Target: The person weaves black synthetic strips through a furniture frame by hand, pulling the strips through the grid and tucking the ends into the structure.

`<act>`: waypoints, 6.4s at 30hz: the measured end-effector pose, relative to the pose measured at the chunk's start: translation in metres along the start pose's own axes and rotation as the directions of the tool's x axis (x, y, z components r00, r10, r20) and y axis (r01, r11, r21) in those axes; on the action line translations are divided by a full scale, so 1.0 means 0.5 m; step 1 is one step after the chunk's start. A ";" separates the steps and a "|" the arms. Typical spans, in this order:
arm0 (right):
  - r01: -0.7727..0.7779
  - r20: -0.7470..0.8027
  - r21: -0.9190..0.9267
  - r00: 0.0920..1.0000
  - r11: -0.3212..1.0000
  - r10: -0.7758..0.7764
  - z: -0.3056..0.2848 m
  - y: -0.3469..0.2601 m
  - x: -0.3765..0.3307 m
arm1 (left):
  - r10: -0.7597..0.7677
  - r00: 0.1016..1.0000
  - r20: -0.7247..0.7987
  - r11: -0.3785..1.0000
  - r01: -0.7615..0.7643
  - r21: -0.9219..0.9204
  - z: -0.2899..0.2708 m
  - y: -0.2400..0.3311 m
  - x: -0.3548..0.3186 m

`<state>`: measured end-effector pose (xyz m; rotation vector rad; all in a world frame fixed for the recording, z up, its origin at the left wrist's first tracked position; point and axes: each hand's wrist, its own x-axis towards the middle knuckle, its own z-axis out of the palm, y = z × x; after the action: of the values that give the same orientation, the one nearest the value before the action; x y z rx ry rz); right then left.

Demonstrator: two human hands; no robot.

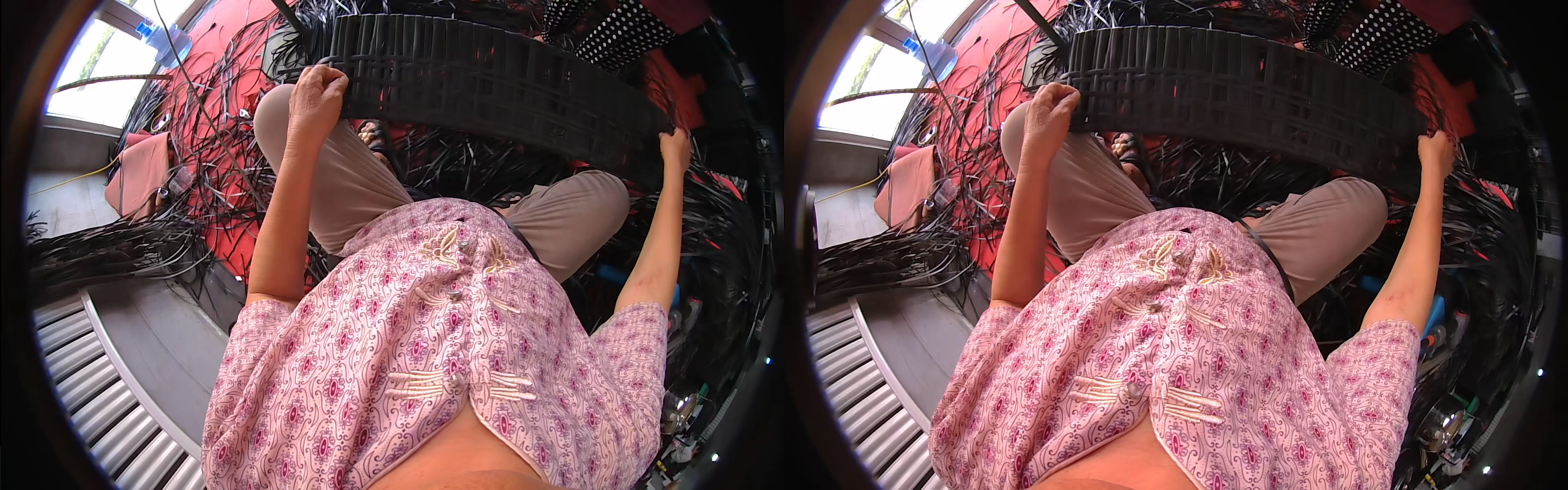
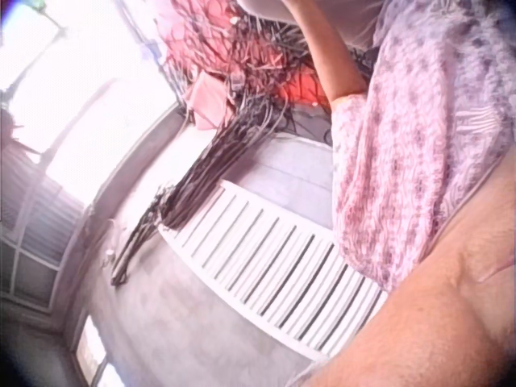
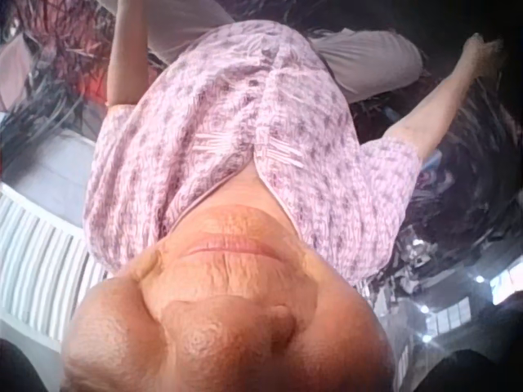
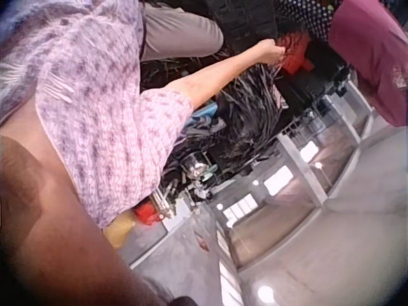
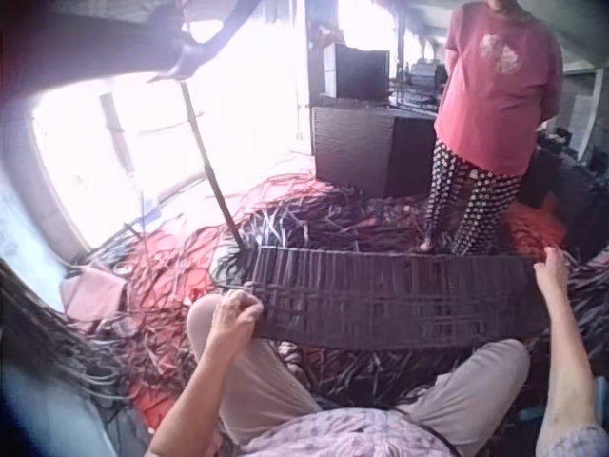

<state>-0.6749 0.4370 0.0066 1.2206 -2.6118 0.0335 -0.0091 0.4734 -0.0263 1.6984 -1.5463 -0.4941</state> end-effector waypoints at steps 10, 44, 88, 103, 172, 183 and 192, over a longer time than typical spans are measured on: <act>0.602 -0.403 0.799 0.539 0.003 -0.740 -0.230 -0.548 -0.370 | 0.000 0.994 0.114 0.941 0.039 -0.338 0.023 -0.053 0.009; -0.388 0.017 0.901 0.481 -0.195 -0.876 -0.102 -0.658 -0.497 | -0.143 0.974 0.178 0.856 0.212 -0.472 0.076 -0.009 0.028; -0.406 0.058 0.895 0.516 -0.184 -0.855 -0.102 -0.679 -0.489 | -0.111 0.993 -0.026 0.934 0.096 -0.344 0.095 0.005 -0.067; -0.381 0.030 0.906 0.495 -0.186 -0.869 -0.102 -0.668 -0.494 | 0.001 0.999 0.045 0.896 -0.020 0.444 0.123 0.074 0.028; -0.264 0.110 0.962 0.621 -0.075 -0.776 -0.148 -0.807 -0.568 | -0.005 1.000 0.014 0.957 0.000 0.292 0.055 -0.005 0.068; 0.157 0.086 0.963 0.594 0.220 -0.800 -0.127 -0.823 -0.564 | 0.002 1.000 -0.015 0.955 0.003 0.297 0.062 -0.003 0.066; 0.408 0.168 0.818 0.505 0.406 -0.846 -0.140 -0.853 -0.564 | -0.013 1.000 0.001 0.981 0.012 0.193 0.060 -0.026 0.066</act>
<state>-0.1630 0.3817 -0.0309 2.9495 -2.2764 0.6620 -0.0161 0.4330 -0.0477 1.8546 -1.6296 -0.3617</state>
